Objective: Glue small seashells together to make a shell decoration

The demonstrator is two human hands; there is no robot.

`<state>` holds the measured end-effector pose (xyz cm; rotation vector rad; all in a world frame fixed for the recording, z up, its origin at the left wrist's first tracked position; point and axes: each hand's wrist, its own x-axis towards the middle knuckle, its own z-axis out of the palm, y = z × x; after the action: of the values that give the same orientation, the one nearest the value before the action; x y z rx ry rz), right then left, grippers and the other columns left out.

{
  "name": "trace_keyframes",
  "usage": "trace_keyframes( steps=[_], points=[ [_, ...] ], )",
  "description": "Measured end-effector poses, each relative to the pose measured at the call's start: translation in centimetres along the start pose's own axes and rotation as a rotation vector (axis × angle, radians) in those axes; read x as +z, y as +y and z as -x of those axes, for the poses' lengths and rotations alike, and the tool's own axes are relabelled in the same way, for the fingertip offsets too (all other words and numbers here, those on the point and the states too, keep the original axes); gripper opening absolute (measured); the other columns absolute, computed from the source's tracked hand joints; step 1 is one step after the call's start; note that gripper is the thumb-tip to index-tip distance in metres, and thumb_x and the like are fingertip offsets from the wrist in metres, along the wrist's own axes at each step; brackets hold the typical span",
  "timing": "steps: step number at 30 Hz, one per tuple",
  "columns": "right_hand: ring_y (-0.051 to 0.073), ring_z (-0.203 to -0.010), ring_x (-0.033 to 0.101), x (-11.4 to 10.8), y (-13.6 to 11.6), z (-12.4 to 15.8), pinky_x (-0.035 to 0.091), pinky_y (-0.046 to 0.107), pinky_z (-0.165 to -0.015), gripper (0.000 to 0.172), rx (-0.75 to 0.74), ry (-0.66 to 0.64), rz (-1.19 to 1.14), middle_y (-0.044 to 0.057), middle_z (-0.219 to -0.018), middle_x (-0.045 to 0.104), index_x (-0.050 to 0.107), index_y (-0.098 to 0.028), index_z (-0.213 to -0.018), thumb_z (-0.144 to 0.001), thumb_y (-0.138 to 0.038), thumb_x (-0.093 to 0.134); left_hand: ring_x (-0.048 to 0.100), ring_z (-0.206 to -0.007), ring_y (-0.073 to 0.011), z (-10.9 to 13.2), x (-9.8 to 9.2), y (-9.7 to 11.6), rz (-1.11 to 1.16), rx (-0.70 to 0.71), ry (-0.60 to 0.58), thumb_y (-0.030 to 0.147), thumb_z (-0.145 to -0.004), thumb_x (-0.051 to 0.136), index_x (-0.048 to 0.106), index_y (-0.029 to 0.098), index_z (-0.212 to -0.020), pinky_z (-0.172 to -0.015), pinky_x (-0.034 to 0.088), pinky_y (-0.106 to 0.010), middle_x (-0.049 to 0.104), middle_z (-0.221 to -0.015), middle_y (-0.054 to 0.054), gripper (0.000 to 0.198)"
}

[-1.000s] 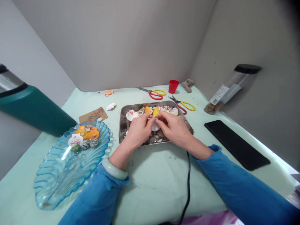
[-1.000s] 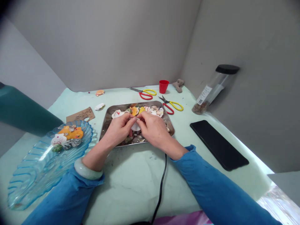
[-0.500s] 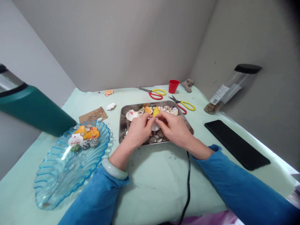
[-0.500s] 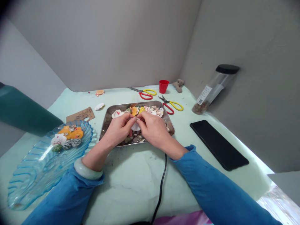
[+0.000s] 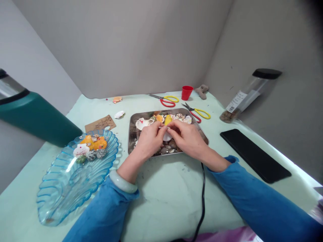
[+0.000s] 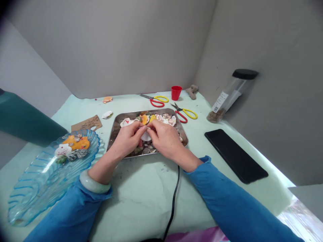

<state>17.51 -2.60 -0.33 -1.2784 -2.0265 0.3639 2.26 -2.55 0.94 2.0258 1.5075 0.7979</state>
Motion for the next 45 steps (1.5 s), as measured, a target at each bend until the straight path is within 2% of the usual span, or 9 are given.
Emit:
trace_keyframes(
  steps=[17, 30, 45],
  points=[
    [0.016, -0.073, 0.058, 0.07, 0.09, 0.04, 0.038, 0.026, -0.065, 0.017, -0.007, -0.007, 0.018, 0.004, -0.086, 0.066, 0.06, -0.018, -0.09, -0.088, -0.027, 0.046, 0.051, -0.051, -0.0127, -0.04, 0.0, -0.16, -0.055, 0.019, 0.02, 0.038, -0.087, 0.041, 0.059, 0.018, -0.082, -0.053, 0.035, -0.021, 0.057, -0.052, 0.001, 0.027],
    [0.016, -0.073, 0.059, -0.01, -0.1, -0.02, 0.039, 0.026, -0.065, 0.018, 0.003, 0.002, 0.013, 0.004, -0.085, 0.067, 0.061, -0.019, -0.091, -0.088, -0.027, 0.045, 0.055, -0.055, -0.0138, -0.15, 0.17, -0.35, -0.037, -0.004, 0.047, 0.039, -0.087, 0.042, 0.059, 0.018, -0.09, -0.056, 0.038, -0.022, 0.061, -0.059, -0.001, 0.027],
    [0.015, -0.072, 0.058, -0.06, -0.04, 0.01, 0.038, 0.026, -0.064, 0.018, -0.003, 0.003, 0.021, 0.003, -0.086, 0.067, 0.061, -0.018, -0.091, -0.088, -0.027, 0.045, 0.052, -0.048, -0.0117, -0.02, 0.16, -0.38, 0.014, -0.003, 0.026, 0.039, -0.087, 0.041, 0.057, 0.018, -0.09, -0.055, 0.037, -0.022, 0.06, -0.056, 0.001, 0.027]
  ],
)
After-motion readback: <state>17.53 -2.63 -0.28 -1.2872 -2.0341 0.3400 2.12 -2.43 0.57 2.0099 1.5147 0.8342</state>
